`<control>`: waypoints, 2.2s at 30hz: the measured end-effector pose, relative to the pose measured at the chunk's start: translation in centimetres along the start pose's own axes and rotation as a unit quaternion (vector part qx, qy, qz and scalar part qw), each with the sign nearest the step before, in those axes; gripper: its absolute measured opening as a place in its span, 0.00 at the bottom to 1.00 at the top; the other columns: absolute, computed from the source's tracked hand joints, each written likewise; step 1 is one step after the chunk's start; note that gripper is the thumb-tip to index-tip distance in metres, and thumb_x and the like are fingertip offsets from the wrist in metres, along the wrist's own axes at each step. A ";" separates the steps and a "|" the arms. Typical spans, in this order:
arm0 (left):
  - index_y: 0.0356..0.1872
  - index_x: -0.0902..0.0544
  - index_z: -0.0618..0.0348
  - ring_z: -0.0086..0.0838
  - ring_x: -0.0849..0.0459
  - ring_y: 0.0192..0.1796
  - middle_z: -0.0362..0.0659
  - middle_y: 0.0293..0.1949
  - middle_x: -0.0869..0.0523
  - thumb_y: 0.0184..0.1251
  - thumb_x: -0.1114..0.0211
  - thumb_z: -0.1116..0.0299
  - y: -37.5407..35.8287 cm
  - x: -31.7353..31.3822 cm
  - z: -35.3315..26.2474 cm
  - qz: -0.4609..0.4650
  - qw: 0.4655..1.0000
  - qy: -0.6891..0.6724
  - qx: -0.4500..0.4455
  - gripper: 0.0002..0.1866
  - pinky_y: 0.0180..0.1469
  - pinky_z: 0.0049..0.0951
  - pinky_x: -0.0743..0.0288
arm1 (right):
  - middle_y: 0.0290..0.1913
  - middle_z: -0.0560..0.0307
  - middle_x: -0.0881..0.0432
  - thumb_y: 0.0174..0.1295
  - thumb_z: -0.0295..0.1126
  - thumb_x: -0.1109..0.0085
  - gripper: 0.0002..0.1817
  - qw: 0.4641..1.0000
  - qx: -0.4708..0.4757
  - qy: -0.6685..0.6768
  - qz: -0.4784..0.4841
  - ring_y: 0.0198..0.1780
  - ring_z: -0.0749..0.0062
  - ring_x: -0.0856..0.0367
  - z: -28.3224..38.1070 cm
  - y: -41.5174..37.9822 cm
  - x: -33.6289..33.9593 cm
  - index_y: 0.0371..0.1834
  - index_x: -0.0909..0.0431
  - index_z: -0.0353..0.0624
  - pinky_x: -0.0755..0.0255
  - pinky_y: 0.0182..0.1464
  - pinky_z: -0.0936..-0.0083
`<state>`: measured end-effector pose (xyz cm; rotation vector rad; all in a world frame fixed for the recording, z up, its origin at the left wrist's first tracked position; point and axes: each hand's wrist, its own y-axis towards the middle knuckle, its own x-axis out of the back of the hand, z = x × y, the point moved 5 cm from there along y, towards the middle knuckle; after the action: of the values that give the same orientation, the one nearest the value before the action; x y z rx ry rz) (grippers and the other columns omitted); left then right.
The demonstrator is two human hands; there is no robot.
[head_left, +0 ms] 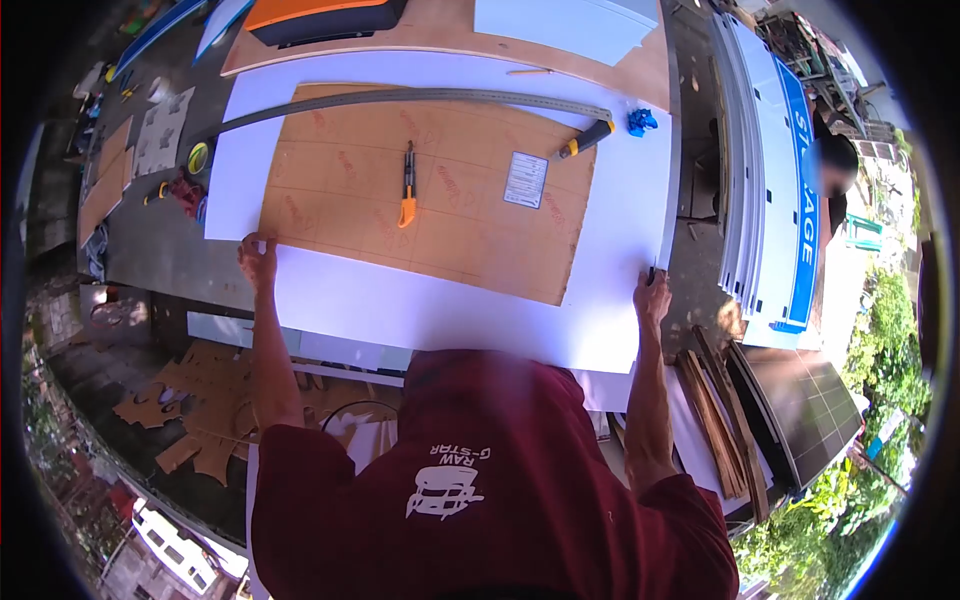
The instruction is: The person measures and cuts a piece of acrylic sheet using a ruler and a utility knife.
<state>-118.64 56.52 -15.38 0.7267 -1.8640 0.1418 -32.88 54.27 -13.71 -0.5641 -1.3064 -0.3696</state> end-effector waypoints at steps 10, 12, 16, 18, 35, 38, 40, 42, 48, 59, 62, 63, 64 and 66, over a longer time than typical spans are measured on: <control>0.47 0.11 0.51 0.40 0.12 0.49 0.43 0.44 0.09 0.60 0.21 0.54 1.9 -2.3 3.6 0.017 0.998 0.054 -0.014 0.19 0.54 0.44 0.18 | 0.61 0.46 0.23 0.67 0.39 0.38 0.19 1.000 0.019 -0.018 0.000 0.60 0.40 0.23 2.7 -1.9 1.1 0.53 0.18 0.37 0.20 0.55 0.44; 0.50 0.10 0.50 0.42 0.13 0.52 0.43 0.45 0.09 0.59 0.21 0.52 2.3 -2.6 3.7 -0.012 0.988 0.113 -0.106 0.21 0.55 0.45 0.18 | 0.60 0.47 0.23 0.66 0.41 0.36 0.19 1.000 0.023 -0.004 -0.018 0.60 0.41 0.23 1.7 -2.1 1.3 0.54 0.17 0.40 0.20 0.56 0.45; 0.56 0.10 0.47 0.44 0.15 0.57 0.45 0.50 0.09 0.54 0.20 0.48 4.1 -3.3 5.0 0.043 0.981 0.187 -0.019 0.29 0.59 0.47 0.20 | 0.58 0.46 0.19 0.61 0.46 0.31 0.22 0.999 -0.007 0.015 -0.031 0.62 0.44 0.22 -0.1 -1.2 1.6 0.56 0.13 0.48 0.22 0.60 0.48; 0.57 0.10 0.50 0.45 0.12 0.54 0.47 0.51 0.08 0.51 0.19 0.45 4.6 -3.2 4.7 0.075 0.989 0.126 0.017 0.33 0.59 0.46 0.18 | 0.54 0.44 0.14 0.61 0.49 0.30 0.22 0.999 -0.047 -0.001 -0.009 0.61 0.45 0.18 0.1 -0.4 2.5 0.53 0.13 0.47 0.23 0.61 0.48; 0.56 0.10 0.53 0.45 0.09 0.51 0.50 0.47 0.07 0.50 0.18 0.43 1.8 -2.4 2.0 0.058 0.988 0.136 0.040 0.35 0.57 0.45 0.17 | 0.27 0.57 0.17 0.64 0.34 0.30 0.11 0.963 -0.109 0.231 0.089 0.21 0.76 0.23 -2.9 2.7 -0.3 0.38 0.16 0.36 0.32 0.20 0.70; 0.56 0.10 0.57 0.45 0.10 0.52 0.52 0.47 0.07 0.50 0.17 0.46 0.8 -2.4 1.6 0.050 0.997 0.052 0.039 0.34 0.57 0.45 0.18 | 0.28 0.50 0.13 0.61 0.40 0.26 0.17 0.961 -0.121 0.228 0.097 0.24 0.69 0.15 -3.9 3.1 -0.6 0.41 0.13 0.35 0.23 0.24 0.67; 0.56 0.10 0.60 0.45 0.11 0.52 0.51 0.47 0.07 0.51 0.17 0.48 0.7 -2.7 1.3 0.041 0.997 0.063 0.031 0.34 0.57 0.45 0.18 | 0.29 0.50 0.12 0.61 0.40 0.25 0.16 0.967 -0.113 0.216 0.077 0.24 0.69 0.14 -4.8 3.5 -0.8 0.40 0.12 0.36 0.23 0.25 0.67; 0.56 0.10 0.59 0.45 0.11 0.52 0.51 0.47 0.07 0.51 0.17 0.47 0.6 -2.7 1.7 0.042 0.997 0.059 0.036 0.34 0.58 0.45 0.18 | 0.30 0.49 0.12 0.60 0.39 0.25 0.15 0.967 -0.118 0.215 0.071 0.26 0.68 0.14 -4.5 3.1 -0.3 0.40 0.12 0.37 0.22 0.28 0.66; 0.56 0.11 0.60 0.46 0.11 0.51 0.52 0.46 0.07 0.52 0.17 0.48 -0.5 -3.5 1.3 0.022 0.999 0.044 -0.004 0.34 0.58 0.46 0.19 | 0.34 0.46 0.10 0.58 0.37 0.24 0.14 0.971 -0.098 0.217 0.027 0.35 0.61 0.10 -5.7 2.8 0.7 0.40 0.12 0.38 0.18 0.40 0.62; 0.61 0.14 0.59 0.52 0.14 0.57 0.54 0.53 0.10 0.57 0.22 0.45 -0.9 -5.3 1.9 0.048 0.992 0.111 -0.016 0.36 0.62 0.48 0.21 | 0.39 0.45 0.09 0.60 0.47 0.26 0.17 0.983 -0.043 0.161 -0.082 0.44 0.44 0.10 -5.5 0.9 0.6 0.38 0.11 0.43 0.20 0.52 0.55; 0.64 0.15 0.56 0.50 0.17 0.60 0.53 0.55 0.11 0.57 0.22 0.43 -1.1 -3.7 -0.1 0.085 0.986 0.144 0.023 0.38 0.65 0.48 0.23 | 0.39 0.44 0.09 0.58 0.45 0.26 0.17 0.983 -0.044 0.138 -0.114 0.44 0.41 0.10 -5.2 0.5 0.6 0.39 0.13 0.42 0.20 0.49 0.50; 0.64 0.15 0.54 0.49 0.18 0.62 0.52 0.55 0.11 0.56 0.22 0.42 -0.9 -3.7 0.3 0.057 0.986 0.156 0.004 0.38 0.65 0.48 0.24 | 0.37 0.44 0.10 0.58 0.45 0.26 0.17 0.975 -0.043 0.178 -0.124 0.42 0.41 0.11 -5.5 0.6 0.1 0.37 0.13 0.42 0.20 0.46 0.49; 0.65 0.15 0.53 0.48 0.19 0.63 0.51 0.55 0.10 0.56 0.22 0.41 -1.0 -4.3 0.9 0.035 0.985 0.167 -0.016 0.38 0.66 0.47 0.25 | 0.35 0.42 0.11 0.58 0.45 0.26 0.18 0.983 -0.016 0.126 -0.135 0.40 0.39 0.11 -4.8 0.5 0.9 0.37 0.14 0.40 0.20 0.45 0.50; 0.65 0.15 0.51 0.45 0.21 0.65 0.49 0.56 0.10 0.55 0.22 0.42 -1.1 -4.2 0.2 0.044 0.985 0.167 -0.006 0.38 0.68 0.46 0.26 | 0.36 0.42 0.11 0.58 0.44 0.26 0.17 0.983 0.001 0.146 -0.109 0.41 0.40 0.11 -5.4 1.0 0.6 0.37 0.14 0.40 0.21 0.45 0.49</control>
<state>-117.25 57.28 -19.42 0.5736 -1.5744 0.2900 -27.85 51.99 -14.20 -0.3496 -1.0861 -0.6087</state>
